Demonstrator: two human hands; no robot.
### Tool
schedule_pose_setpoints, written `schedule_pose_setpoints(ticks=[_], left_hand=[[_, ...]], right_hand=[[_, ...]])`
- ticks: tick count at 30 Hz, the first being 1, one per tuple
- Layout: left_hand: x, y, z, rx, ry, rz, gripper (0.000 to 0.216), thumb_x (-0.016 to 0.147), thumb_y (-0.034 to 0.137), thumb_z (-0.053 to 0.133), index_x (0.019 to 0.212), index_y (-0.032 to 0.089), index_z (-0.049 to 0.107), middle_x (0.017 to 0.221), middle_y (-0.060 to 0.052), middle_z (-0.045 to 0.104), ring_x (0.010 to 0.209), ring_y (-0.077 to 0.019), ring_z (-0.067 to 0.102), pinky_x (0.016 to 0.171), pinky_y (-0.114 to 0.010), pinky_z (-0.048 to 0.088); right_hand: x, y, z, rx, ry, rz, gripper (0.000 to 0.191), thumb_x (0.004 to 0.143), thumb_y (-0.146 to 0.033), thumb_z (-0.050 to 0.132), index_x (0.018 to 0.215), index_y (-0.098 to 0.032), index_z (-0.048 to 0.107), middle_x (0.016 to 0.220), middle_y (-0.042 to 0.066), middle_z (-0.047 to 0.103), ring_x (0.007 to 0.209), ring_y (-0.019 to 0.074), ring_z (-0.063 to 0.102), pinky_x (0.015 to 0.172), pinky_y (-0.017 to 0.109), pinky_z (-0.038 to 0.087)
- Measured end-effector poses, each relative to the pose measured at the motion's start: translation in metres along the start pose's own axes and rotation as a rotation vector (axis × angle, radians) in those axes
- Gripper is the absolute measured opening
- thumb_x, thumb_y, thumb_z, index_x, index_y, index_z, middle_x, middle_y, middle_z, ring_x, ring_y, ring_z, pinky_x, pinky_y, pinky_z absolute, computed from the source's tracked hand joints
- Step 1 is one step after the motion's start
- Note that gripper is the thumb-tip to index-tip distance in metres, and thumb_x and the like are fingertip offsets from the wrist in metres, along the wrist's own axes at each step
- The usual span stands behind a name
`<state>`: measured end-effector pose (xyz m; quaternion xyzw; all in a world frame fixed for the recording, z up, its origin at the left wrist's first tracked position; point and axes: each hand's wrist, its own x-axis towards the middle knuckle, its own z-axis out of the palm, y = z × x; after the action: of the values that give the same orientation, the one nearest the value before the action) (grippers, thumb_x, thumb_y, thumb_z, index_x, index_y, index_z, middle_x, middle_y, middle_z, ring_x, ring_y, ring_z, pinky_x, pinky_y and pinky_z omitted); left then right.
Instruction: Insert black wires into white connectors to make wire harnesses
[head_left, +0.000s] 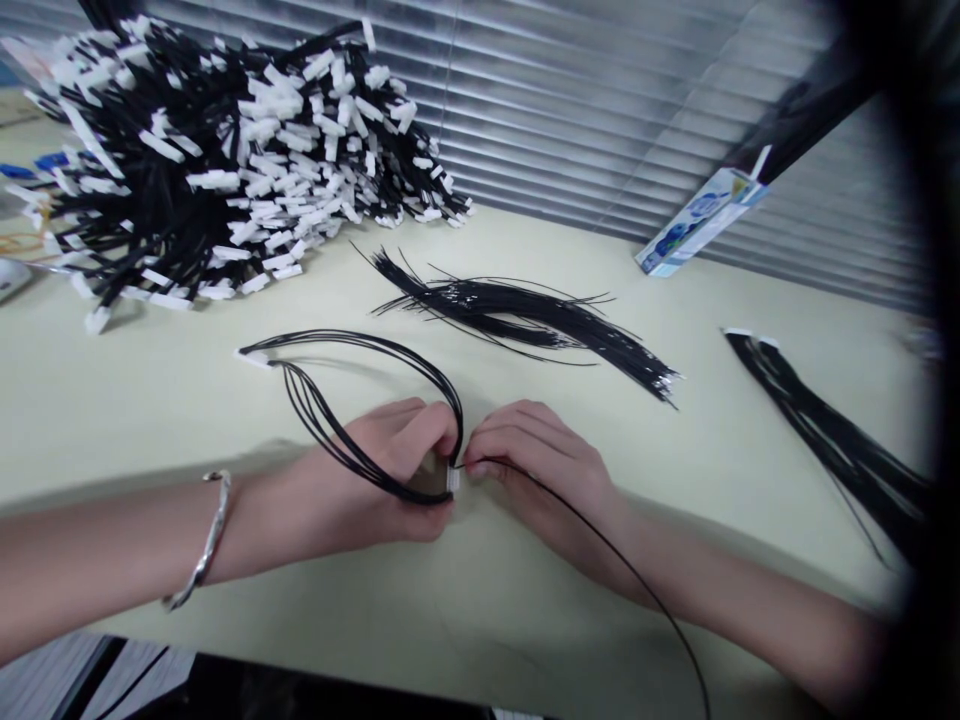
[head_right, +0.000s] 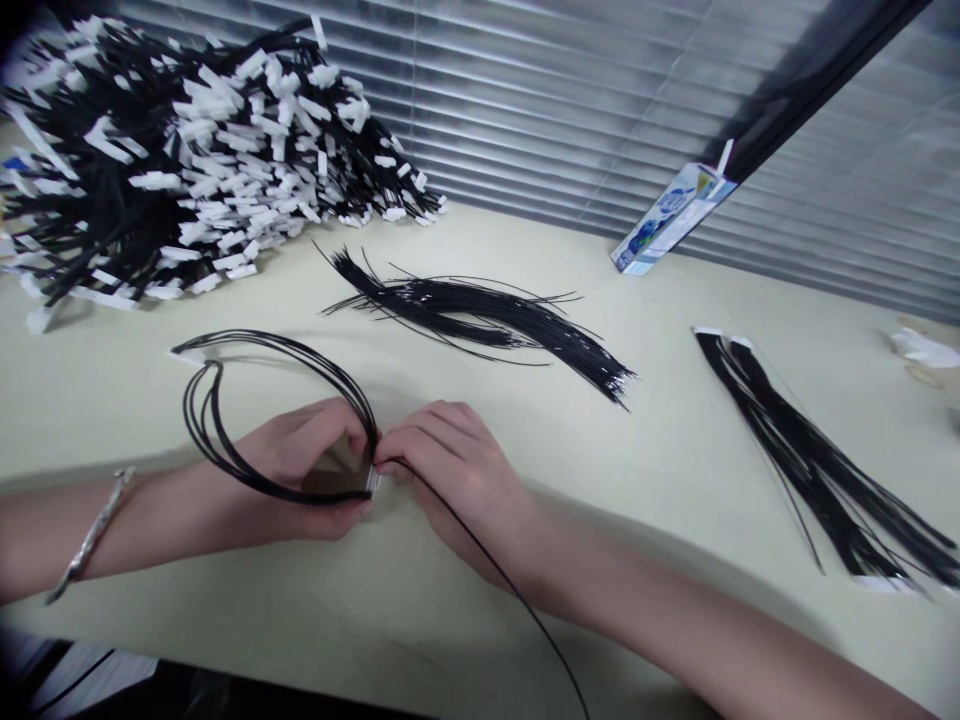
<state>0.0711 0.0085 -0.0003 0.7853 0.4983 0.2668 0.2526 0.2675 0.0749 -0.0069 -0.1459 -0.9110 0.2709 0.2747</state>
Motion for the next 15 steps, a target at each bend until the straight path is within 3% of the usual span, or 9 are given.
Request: schedule_pose_setpoints(ticks=[6, 15], left_hand=[[0.0001, 0.0103, -0.008, 0.054, -0.103, -0.071, 0.023, 0.074, 0.008, 0.054, 0.09, 0.019, 0.041, 0.084, -0.001, 0.053, 0.076, -0.0149, 0.05, 0.065, -0.026, 0.042], [0.001, 0.0071, -0.0045, 0.061, -0.044, -0.009, 0.023, 0.073, 0.009, 0.052, 0.088, 0.02, 0.039, 0.079, 0.0, 0.052, 0.071, -0.0144, 0.049, 0.061, -0.026, 0.04]], right_hand=[[0.0016, 0.0004, -0.0022, -0.03, -0.04, -0.035, 0.015, 0.093, -0.008, 0.044, 0.094, -0.019, 0.055, 0.091, 0.002, 0.063, 0.087, 0.0147, 0.054, 0.083, 0.032, 0.041], [0.0027, 0.004, 0.0009, -0.111, -0.029, -0.16, 0.013, 0.094, -0.011, 0.044, 0.097, -0.018, 0.055, 0.091, 0.004, 0.064, 0.089, 0.017, 0.054, 0.082, 0.035, 0.041]])
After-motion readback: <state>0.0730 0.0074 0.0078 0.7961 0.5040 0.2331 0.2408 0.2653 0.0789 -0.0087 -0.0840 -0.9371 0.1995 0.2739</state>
